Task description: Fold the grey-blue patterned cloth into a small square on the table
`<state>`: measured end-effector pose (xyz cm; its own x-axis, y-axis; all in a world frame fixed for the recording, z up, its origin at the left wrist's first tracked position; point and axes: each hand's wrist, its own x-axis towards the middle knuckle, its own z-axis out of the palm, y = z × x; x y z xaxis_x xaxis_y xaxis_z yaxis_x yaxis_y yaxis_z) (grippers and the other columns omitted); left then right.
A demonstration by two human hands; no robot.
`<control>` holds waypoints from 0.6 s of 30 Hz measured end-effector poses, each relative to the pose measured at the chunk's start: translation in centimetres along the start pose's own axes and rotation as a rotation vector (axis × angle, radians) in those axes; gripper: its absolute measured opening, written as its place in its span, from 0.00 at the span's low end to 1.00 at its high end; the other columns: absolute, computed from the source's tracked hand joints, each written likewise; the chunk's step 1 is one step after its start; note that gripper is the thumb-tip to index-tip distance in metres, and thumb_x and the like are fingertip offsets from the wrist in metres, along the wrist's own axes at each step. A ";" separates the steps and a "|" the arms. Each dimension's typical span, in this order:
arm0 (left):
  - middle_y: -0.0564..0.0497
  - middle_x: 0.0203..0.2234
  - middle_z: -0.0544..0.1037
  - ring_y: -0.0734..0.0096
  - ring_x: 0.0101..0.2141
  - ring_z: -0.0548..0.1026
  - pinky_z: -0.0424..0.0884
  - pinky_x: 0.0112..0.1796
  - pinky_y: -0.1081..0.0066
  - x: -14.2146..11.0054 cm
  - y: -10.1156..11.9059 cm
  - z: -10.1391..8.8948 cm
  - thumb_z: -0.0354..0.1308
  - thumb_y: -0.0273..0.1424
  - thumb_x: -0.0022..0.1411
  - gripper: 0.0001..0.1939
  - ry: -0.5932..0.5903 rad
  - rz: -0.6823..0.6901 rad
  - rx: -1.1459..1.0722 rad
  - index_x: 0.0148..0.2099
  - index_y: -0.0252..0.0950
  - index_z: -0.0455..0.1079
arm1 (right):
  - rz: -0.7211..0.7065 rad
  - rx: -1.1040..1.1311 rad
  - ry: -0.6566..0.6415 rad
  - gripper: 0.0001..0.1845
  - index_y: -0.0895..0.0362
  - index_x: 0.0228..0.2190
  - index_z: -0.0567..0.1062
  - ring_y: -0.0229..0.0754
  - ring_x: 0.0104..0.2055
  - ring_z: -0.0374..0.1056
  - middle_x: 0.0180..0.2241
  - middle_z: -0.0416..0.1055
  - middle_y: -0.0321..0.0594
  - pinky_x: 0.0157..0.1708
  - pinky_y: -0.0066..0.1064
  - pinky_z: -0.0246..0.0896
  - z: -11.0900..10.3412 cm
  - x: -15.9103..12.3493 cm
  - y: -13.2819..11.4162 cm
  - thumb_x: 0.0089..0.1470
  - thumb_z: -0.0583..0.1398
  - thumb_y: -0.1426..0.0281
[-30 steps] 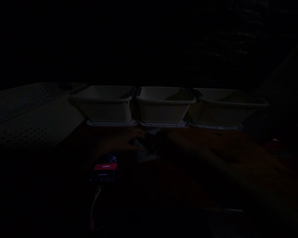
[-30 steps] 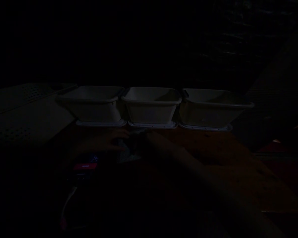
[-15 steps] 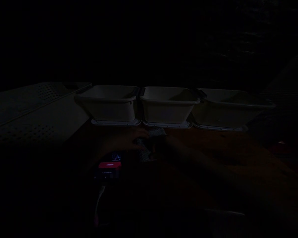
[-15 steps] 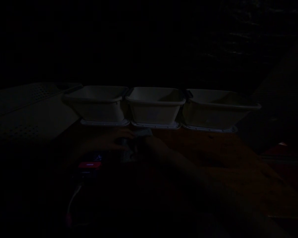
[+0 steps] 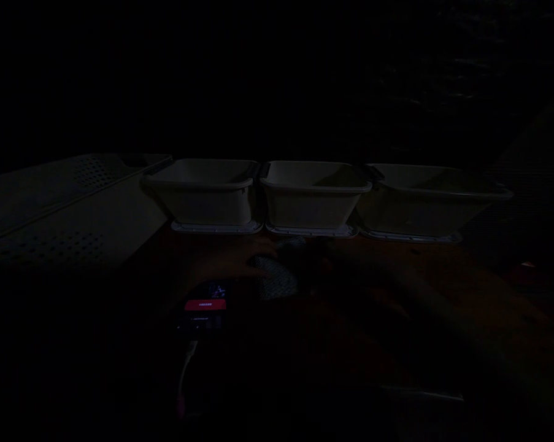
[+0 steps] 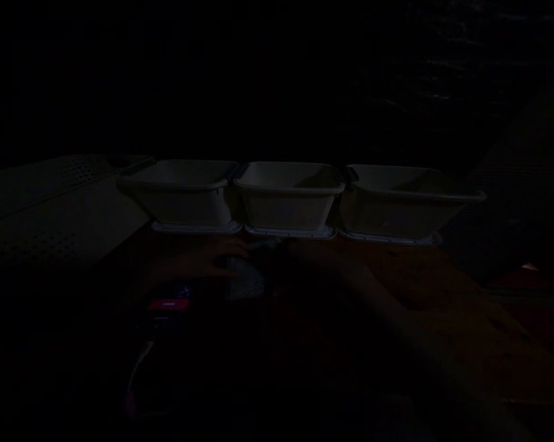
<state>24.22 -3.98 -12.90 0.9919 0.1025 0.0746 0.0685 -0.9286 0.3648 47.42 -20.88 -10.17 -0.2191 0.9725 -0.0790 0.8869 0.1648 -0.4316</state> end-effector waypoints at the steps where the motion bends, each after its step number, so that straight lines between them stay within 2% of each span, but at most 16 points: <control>1: 0.46 0.58 0.70 0.62 0.57 0.68 0.63 0.57 0.63 0.0 -0.1 0.1 0.62 0.35 0.63 0.21 -0.002 -0.003 -0.006 0.58 0.40 0.69 | 0.024 -0.022 -0.013 0.18 0.58 0.39 0.79 0.46 0.41 0.73 0.42 0.77 0.45 0.35 0.31 0.66 -0.4 -0.3 0.3 0.45 0.70 0.65; 6: 0.46 0.57 0.71 0.62 0.57 0.69 0.63 0.57 0.64 0.1 -0.3 0.1 0.62 0.35 0.63 0.20 0.011 0.033 -0.031 0.57 0.41 0.70 | -0.013 -0.063 -0.029 0.15 0.57 0.43 0.79 0.44 0.40 0.73 0.42 0.77 0.45 0.34 0.28 0.65 -0.7 -0.8 1.5 0.52 0.63 0.71; 9: 0.46 0.56 0.71 0.63 0.57 0.68 0.63 0.56 0.65 0.1 -0.2 0.1 0.62 0.33 0.63 0.20 0.011 0.059 -0.033 0.57 0.39 0.69 | 0.020 -0.102 -0.034 0.16 0.56 0.44 0.79 0.44 0.40 0.73 0.43 0.77 0.46 0.33 0.28 0.65 -0.5 -0.7 1.9 0.52 0.62 0.74; 18: 0.45 0.56 0.71 0.62 0.57 0.69 0.63 0.56 0.64 0.3 0.3 -0.2 0.62 0.32 0.63 0.19 -0.010 0.039 -0.015 0.56 0.38 0.69 | 0.130 -0.125 -0.089 0.13 0.58 0.41 0.79 0.44 0.39 0.74 0.43 0.78 0.45 0.31 0.25 0.63 -0.8 -0.6 0.5 0.51 0.62 0.74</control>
<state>24.52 -4.21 -12.60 0.9948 0.0630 0.0795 0.0287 -0.9265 0.3752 48.38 -21.28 -9.62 -0.1297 0.9694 -0.2082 0.9525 0.0635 -0.2979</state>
